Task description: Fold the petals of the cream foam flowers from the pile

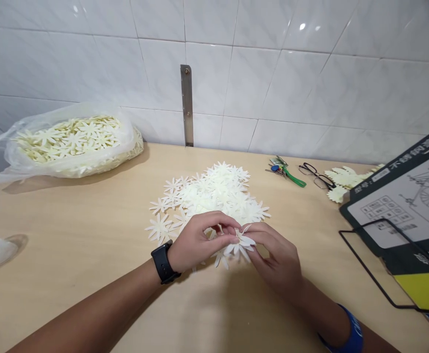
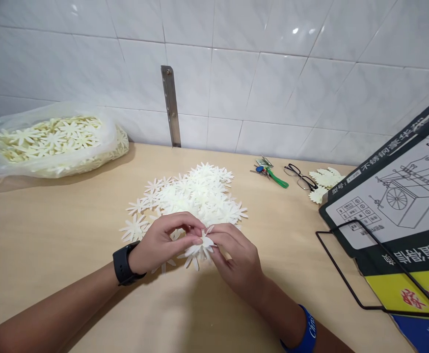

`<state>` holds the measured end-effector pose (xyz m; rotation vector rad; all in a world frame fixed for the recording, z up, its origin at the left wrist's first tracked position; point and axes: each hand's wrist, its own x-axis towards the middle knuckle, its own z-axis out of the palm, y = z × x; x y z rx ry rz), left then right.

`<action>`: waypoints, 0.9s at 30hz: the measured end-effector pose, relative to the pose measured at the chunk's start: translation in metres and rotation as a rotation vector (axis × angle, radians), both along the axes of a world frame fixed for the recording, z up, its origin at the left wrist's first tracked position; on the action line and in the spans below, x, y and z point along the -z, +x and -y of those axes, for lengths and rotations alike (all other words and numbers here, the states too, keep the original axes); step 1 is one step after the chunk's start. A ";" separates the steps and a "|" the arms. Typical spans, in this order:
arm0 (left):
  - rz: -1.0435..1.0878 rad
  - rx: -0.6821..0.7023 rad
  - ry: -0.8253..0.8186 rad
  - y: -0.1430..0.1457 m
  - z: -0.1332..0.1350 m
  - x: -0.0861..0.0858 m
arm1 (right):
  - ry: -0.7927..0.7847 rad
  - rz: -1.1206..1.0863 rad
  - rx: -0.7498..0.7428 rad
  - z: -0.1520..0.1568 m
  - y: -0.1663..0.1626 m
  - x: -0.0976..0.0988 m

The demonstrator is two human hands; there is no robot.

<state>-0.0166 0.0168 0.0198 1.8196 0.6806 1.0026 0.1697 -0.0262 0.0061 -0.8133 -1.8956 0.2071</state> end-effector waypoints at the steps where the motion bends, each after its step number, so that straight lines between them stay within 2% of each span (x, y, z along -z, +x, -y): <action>1: -0.010 0.004 -0.019 0.001 0.001 0.000 | -0.004 0.003 0.003 0.000 0.000 0.000; 5: -0.041 0.002 -0.055 0.003 0.004 0.000 | -0.017 0.021 0.019 -0.001 -0.002 0.000; 10: -0.089 -0.033 0.061 0.002 0.005 -0.002 | -0.029 0.032 0.057 -0.001 -0.001 0.004; 15: -0.092 -0.061 0.051 0.002 0.005 -0.005 | -0.087 -0.019 0.056 -0.003 -0.001 0.007; 18: -0.056 -0.062 -0.021 0.004 0.007 -0.003 | -0.114 -0.059 0.062 -0.003 -0.001 0.009; 22: 0.033 -0.027 -0.219 0.006 0.009 0.003 | -0.127 -0.105 0.063 -0.001 -0.001 0.009; 27: 0.171 -0.040 -0.363 0.008 0.007 0.007 | -0.161 -0.145 0.129 -0.002 -0.001 0.009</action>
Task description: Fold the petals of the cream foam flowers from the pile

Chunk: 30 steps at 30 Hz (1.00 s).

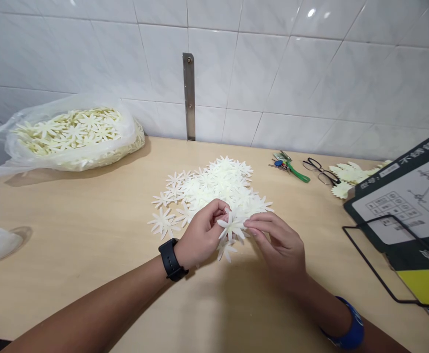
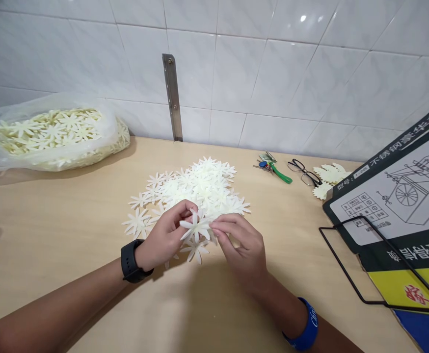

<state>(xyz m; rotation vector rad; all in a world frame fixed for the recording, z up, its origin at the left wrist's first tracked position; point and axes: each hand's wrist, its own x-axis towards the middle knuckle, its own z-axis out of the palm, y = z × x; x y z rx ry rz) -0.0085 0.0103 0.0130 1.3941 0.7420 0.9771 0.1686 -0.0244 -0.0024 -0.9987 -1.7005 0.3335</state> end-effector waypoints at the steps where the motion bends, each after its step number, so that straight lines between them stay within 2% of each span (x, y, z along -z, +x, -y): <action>1: 0.019 -0.013 -0.010 0.001 0.000 0.000 | -0.010 -0.004 0.012 0.000 -0.001 0.000; 7: 0.000 -0.097 -0.103 0.011 0.007 0.003 | 0.015 0.090 0.066 0.003 -0.012 0.002; 13: -0.115 -0.276 -0.039 0.014 0.011 0.006 | 0.073 0.175 0.047 0.007 -0.016 -0.001; 18: -0.047 -0.255 -0.112 0.014 0.013 0.003 | -0.013 0.121 0.040 0.004 -0.017 0.004; 23: -0.027 -0.233 -0.088 0.014 0.011 0.000 | -0.097 -0.006 0.063 0.002 -0.015 0.003; 30: -0.128 -0.290 -0.067 0.003 -0.007 0.003 | -0.353 -0.208 0.059 -0.003 -0.005 0.002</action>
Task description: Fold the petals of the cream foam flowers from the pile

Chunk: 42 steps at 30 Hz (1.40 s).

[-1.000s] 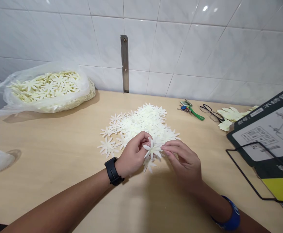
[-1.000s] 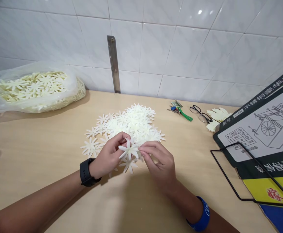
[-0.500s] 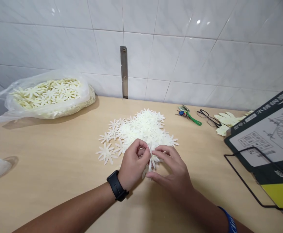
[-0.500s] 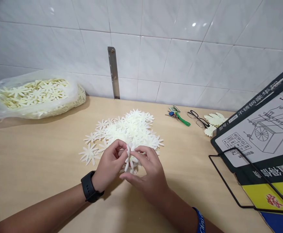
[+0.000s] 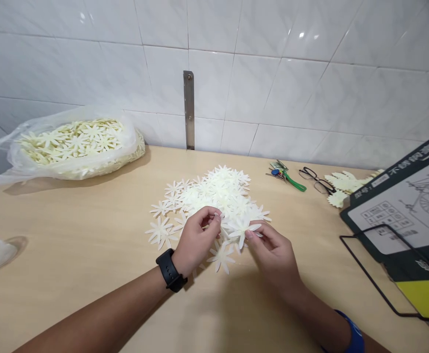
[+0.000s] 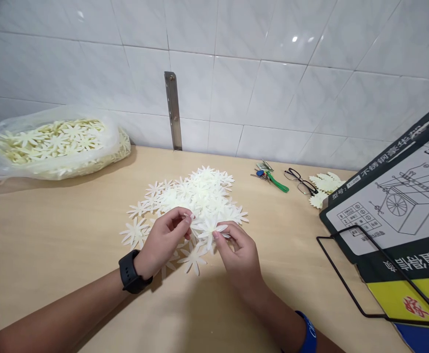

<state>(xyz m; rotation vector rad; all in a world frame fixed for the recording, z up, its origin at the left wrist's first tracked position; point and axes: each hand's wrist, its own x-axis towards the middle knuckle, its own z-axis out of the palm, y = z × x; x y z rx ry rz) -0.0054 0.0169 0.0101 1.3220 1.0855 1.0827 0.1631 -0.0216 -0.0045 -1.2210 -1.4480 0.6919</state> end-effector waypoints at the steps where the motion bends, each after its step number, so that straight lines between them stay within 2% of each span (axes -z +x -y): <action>1: 0.009 -0.011 0.001 -0.002 -0.002 0.000 | -0.048 -0.044 -0.003 -0.001 0.001 0.001; 4: 0.060 -0.032 0.009 -0.006 -0.008 -0.001 | -0.146 -0.151 0.006 -0.004 0.005 0.004; 14: 0.215 -0.079 -0.051 -0.010 -0.016 -0.003 | -0.230 -0.279 -0.026 -0.010 0.008 0.013; 19: 0.307 -0.028 -0.192 -0.011 -0.019 0.000 | -0.289 -0.327 -0.050 -0.010 0.009 0.014; 23: 0.354 0.004 -0.204 -0.013 -0.021 0.001 | -0.313 -0.359 -0.052 -0.010 0.010 0.013; 25: 0.338 0.001 -0.164 -0.014 -0.022 0.001 | -0.319 -0.372 -0.056 -0.011 0.009 0.013; 27: 0.263 -0.048 -0.057 -0.015 -0.022 0.001 | -0.317 -0.383 -0.063 -0.012 0.009 0.013; 30: 0.033 -0.117 0.252 -0.015 -0.017 0.000 | -0.313 -0.397 -0.078 -0.013 0.008 0.014; 32: -0.081 -0.069 0.402 -0.013 -0.011 -0.002 | -0.315 -0.401 -0.093 -0.012 0.008 0.013; 34: -0.118 0.049 0.395 -0.009 -0.004 -0.003 | -0.313 -0.378 -0.114 -0.011 0.007 0.011; 36: -0.136 0.143 0.309 -0.005 0.002 -0.003 | -0.290 -0.323 -0.134 -0.009 0.007 0.008; 42: -0.097 0.200 0.168 0.000 0.006 0.000 | -0.256 -0.178 -0.185 -0.004 0.004 0.002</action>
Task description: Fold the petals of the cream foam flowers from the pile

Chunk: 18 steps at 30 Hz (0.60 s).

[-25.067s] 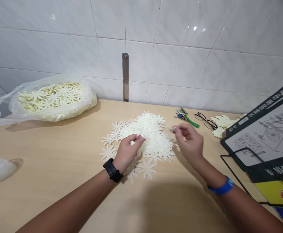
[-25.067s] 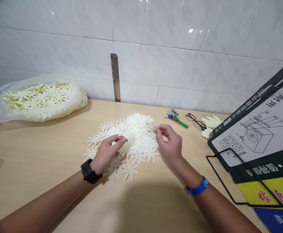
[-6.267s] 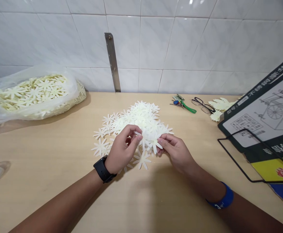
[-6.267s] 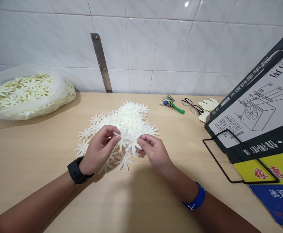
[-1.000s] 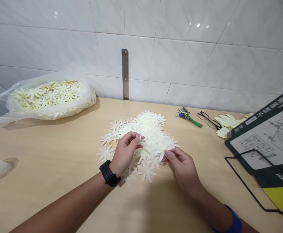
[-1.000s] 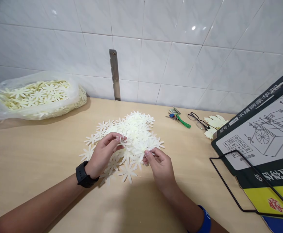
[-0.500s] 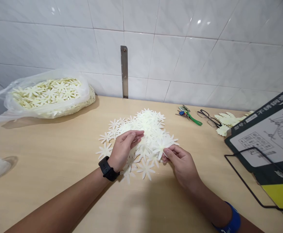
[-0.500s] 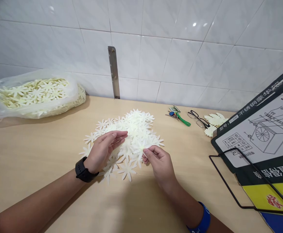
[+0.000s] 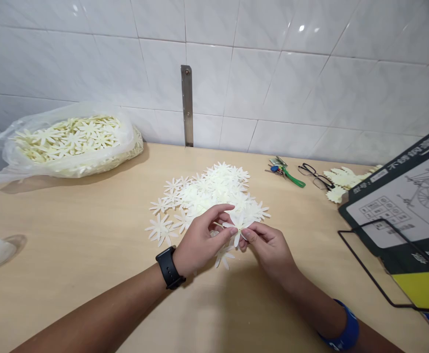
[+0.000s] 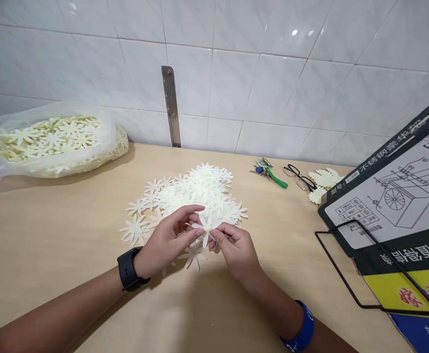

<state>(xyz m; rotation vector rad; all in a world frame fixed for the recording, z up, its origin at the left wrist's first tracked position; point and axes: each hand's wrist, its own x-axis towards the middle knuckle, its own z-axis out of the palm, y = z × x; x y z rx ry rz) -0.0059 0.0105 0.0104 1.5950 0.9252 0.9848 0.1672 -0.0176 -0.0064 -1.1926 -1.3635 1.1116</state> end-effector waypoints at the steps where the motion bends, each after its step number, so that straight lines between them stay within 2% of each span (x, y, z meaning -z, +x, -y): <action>1: 0.019 0.005 -0.022 0.000 -0.001 0.000 | -0.001 0.007 -0.011 0.000 0.000 0.000; 7: 0.058 0.056 -0.110 -0.003 -0.004 -0.002 | -0.037 -0.055 -0.013 0.000 -0.001 0.004; 12: 0.061 0.002 -0.145 -0.003 -0.005 -0.003 | -0.072 -0.156 -0.006 -0.002 0.002 0.011; 18: 0.163 0.013 -0.232 -0.004 -0.009 -0.001 | -0.083 -0.190 0.040 -0.005 0.004 0.012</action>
